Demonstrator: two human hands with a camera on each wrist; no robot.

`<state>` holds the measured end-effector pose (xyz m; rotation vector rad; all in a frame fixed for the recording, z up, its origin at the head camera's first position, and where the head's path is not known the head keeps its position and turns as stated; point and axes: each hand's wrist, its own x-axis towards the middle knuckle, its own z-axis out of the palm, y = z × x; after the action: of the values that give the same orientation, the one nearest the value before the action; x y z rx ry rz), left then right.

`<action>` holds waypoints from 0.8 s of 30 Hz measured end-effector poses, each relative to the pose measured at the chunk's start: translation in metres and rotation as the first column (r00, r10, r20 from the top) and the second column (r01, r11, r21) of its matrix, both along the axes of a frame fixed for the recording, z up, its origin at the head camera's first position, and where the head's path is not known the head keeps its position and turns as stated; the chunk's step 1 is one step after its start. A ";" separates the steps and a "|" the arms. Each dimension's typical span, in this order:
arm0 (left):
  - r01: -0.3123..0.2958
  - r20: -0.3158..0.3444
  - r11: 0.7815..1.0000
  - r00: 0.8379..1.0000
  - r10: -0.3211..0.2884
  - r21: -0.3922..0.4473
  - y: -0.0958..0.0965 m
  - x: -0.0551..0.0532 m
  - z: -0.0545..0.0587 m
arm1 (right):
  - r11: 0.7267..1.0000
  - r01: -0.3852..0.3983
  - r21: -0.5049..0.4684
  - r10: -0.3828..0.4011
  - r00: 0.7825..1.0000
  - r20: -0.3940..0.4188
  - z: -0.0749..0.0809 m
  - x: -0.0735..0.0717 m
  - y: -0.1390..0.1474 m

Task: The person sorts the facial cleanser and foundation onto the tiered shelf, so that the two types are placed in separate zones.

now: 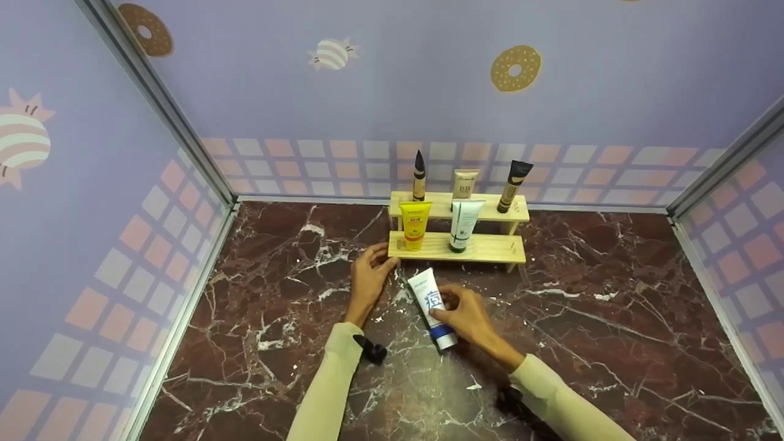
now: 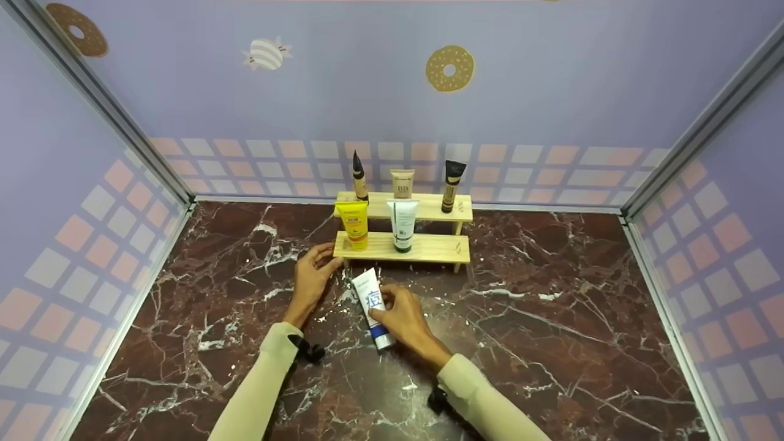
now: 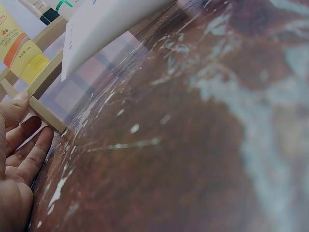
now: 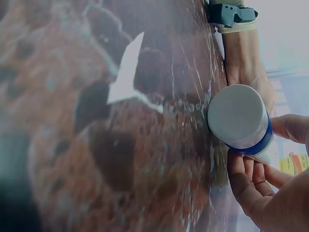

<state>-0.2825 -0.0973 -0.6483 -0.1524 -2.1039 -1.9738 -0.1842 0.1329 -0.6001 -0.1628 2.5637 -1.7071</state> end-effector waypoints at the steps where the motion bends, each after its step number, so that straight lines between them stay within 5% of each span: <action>1: -0.001 0.001 1.000 1.000 0.001 -0.002 0.000 0.000 0.000 | 1.000 0.007 0.004 -0.007 1.000 -0.004 0.000 0.000 0.002; 24: 0.001 0.022 1.000 1.000 -0.001 0.008 0.000 0.000 0.001 | 0.996 0.092 0.016 -0.092 0.996 -0.020 0.003 0.002 0.041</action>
<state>-0.2824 -0.0972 -0.6471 -0.1313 -2.1098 -1.9928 -0.1819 0.1737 -0.5973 -0.0609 2.6377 -1.7216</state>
